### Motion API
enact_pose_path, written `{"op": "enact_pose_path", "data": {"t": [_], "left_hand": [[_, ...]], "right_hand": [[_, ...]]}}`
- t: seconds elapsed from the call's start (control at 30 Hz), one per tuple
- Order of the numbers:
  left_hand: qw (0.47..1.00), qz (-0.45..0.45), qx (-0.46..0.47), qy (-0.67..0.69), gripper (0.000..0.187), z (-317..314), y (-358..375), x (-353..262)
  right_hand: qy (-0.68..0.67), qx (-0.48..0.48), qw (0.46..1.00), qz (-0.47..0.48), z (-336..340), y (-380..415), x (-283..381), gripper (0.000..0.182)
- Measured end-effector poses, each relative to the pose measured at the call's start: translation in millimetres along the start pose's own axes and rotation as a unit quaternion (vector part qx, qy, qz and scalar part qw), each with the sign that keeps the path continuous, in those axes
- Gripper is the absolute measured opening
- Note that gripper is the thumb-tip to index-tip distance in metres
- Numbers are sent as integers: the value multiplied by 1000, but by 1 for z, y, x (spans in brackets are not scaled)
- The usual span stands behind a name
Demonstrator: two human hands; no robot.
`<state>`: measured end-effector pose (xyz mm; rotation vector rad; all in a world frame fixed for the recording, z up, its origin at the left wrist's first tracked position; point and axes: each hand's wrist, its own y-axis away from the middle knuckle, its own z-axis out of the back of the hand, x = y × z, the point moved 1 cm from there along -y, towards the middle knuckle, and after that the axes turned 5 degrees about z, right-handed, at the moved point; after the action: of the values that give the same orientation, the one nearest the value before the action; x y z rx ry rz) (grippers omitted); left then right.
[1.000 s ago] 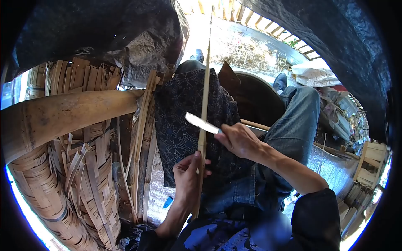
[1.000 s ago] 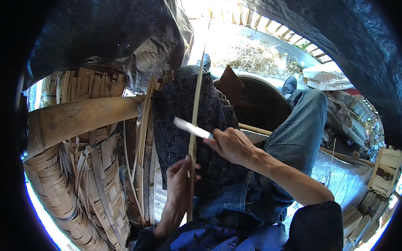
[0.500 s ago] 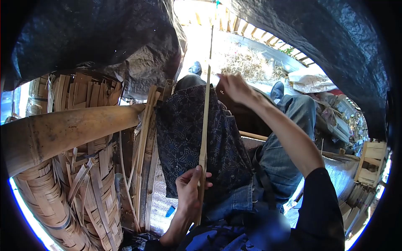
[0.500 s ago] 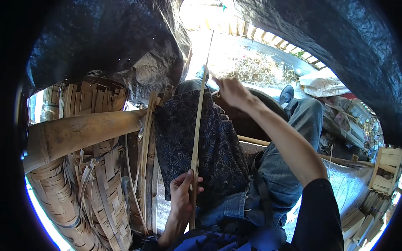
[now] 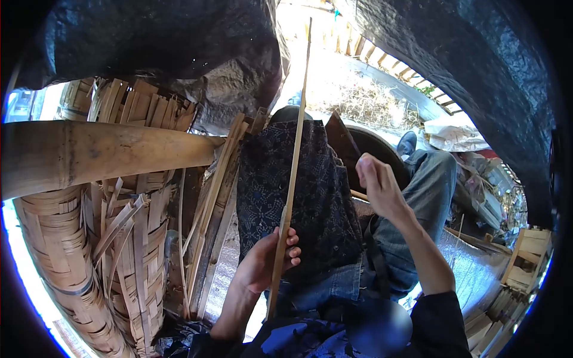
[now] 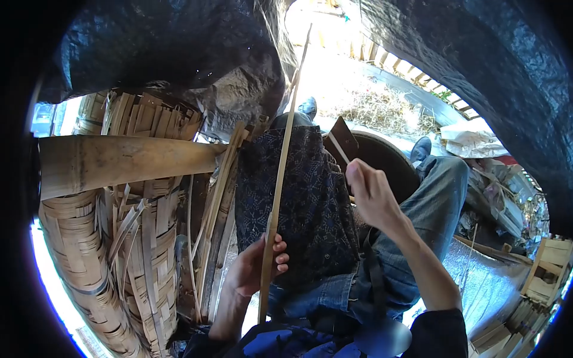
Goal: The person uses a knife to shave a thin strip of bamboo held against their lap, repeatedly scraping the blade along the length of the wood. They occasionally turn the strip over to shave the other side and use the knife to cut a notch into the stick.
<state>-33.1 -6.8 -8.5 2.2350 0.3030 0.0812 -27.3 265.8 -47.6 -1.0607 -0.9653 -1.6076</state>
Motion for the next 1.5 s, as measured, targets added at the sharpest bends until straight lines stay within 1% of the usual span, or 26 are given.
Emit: {"op": "enact_pose_path", "data": {"t": [0.07,0.1,0.13,0.23,0.3,0.33,0.4,0.43,0.5,0.57,0.7,0.87,0.93,0.97,1.0,1.07,1.13,1.17,1.2,1.23,1.27,1.3,1.33,1.37,1.4,1.5], "left_hand": [[998,-20,-27,-55,31,-3,-2,-1],[992,-40,-55,-104,29,-4,-4,0],[992,-37,-53,-107,29,-2,-7,1],[996,-53,-29,-65,26,4,-13,4],[987,-84,-89,-105,25,-1,-18,8],[987,-84,-92,-105,25,-5,-19,11],[972,-118,-142,-146,25,-11,-20,16],[972,-116,-144,-146,25,-11,-21,19],[956,-144,-192,-170,24,-12,-23,21],[951,-148,-208,-176,24,-17,-24,23],[944,-155,-226,-185,25,-19,-23,24],[950,-152,-215,-170,25,-15,-24,25],[950,-149,-212,-172,25,-17,-23,28],[950,-144,-216,-172,25,-20,-23,29],[950,-137,-221,-173,25,-21,-23,28],[949,-138,-227,-168,26,-19,-23,26],[950,-143,-228,-159,27,-17,-25,24],[951,-139,-226,-159,27,-16,-25,25],[952,-135,-225,-159,27,-16,-25,24],[952,-139,-223,-159,27,-17,-25,22],[957,-131,-215,-147,26,-19,-23,19],[961,-122,-208,-134,26,-19,-22,18],[961,-124,-210,-130,26,-18,-22,17],[963,-123,-205,-124,26,-18,-22,17],[965,-121,-199,-117,26,-17,-23,17],[964,-118,-205,-121,25,-19,-24,17]], "right_hand": [[71,40,990,112,-4,12,16,45],[49,59,993,90,-6,19,21,40],[50,54,993,88,-10,25,22,40],[128,142,969,159,-25,37,10,40],[129,169,966,147,-28,41,12,40],[132,197,962,134,-30,43,14,40],[145,197,959,141,-33,41,17,42],[165,202,957,128,-34,40,17,40],[185,209,954,112,-36,40,15,37],[188,200,954,117,-40,42,11,45],[187,217,952,108,-43,40,6,45],[196,185,953,138,-51,37,1,44],[245,119,960,62,-44,17,1,44],[242,94,957,130,-38,7,-9,44],[241,92,957,129,-38,-1,-10,44],[210,143,957,142,-34,-10,-10,42],[234,143,949,158,-36,-20,-21,41],[266,53,925,266,-38,-27,-31,38],[291,-38,882,369,-38,-35,-27,35],[260,-42,890,373,-30,-47,-24,34],[259,-44,889,376,-25,-46,-18,34],[205,37,944,256,-20,-44,-4,36],[146,120,974,128,-19,-39,5,38],[121,152,977,91,-23,-25,11,39],[129,149,971,135,-25,-9,16,40],[139,160,967,144,-32,24,11,42]]}}
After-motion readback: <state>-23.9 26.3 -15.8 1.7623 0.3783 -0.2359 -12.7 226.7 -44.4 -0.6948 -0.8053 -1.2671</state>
